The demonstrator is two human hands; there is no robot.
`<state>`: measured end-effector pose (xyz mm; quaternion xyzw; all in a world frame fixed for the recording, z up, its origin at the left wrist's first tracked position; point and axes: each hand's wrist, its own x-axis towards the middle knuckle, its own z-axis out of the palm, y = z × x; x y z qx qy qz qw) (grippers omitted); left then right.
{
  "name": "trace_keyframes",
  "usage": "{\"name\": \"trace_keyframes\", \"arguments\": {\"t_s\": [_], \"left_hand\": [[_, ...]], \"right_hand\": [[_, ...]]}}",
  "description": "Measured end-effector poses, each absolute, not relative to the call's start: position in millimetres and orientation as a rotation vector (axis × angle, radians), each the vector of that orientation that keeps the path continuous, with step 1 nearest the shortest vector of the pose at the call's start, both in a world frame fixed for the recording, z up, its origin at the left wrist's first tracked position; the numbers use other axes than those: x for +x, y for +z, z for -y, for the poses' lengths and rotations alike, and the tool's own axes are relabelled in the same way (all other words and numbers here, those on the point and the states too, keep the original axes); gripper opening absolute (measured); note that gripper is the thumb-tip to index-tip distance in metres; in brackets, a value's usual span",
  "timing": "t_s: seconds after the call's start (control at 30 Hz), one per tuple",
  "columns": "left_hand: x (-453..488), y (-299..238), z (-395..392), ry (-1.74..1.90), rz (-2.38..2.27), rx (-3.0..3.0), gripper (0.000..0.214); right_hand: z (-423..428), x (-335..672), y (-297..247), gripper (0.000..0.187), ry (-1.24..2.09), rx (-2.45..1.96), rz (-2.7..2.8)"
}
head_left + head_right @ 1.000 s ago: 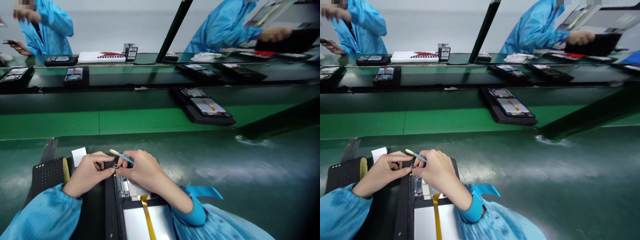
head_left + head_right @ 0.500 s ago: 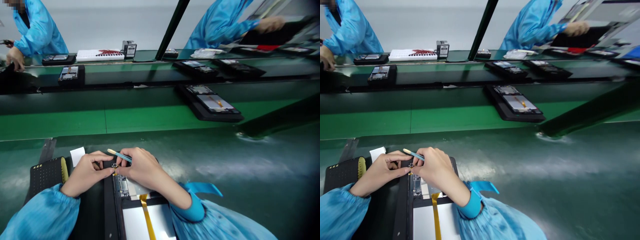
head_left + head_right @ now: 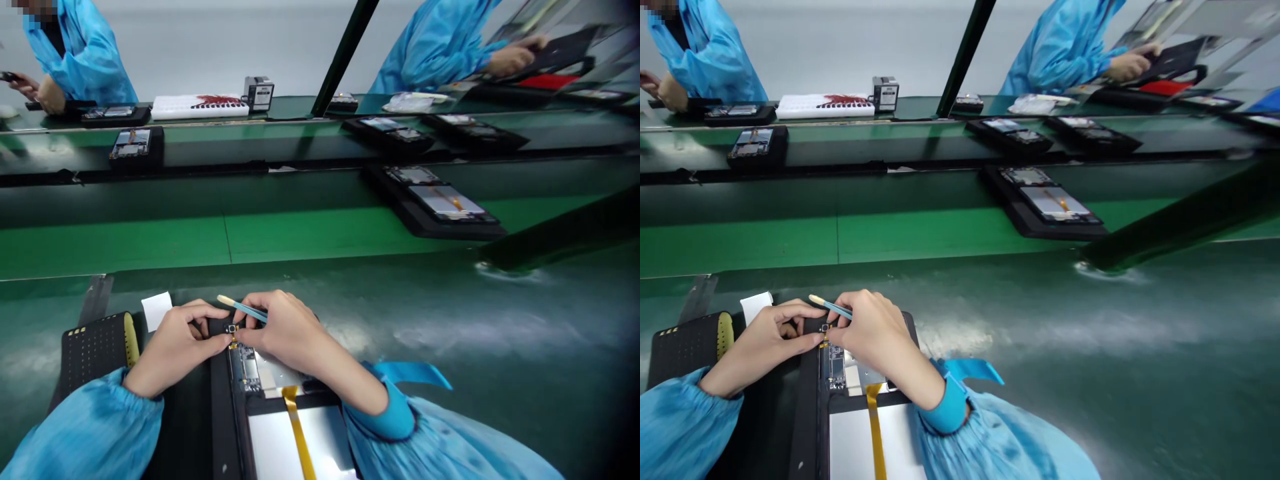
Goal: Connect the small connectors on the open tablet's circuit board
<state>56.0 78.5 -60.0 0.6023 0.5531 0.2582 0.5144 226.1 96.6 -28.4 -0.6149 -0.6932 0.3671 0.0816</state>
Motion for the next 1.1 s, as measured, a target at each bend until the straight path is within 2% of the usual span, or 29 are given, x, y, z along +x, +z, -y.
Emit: {"name": "trace_keyframes", "arguments": {"t_s": [0.3, 0.63, 1.1], "left_hand": [[59.1, -56.7, -76.7, 0.611, -1.333, 1.488, 0.029], [57.5, -58.1, -77.5, 0.588, -1.330, 1.489, 0.032], [56.3, -60.5, -79.1, 0.569, -1.342, 1.510, 0.030]], "right_hand": [[-93.5, 225.0, -26.6, 0.015, 1.033, -1.833, 2.131], [-100.3, 230.8, -32.7, 0.012, 1.207, -1.705, 2.029], [-96.8, 224.3, -32.2, 0.010, 0.983, -1.802, 2.127]]}}
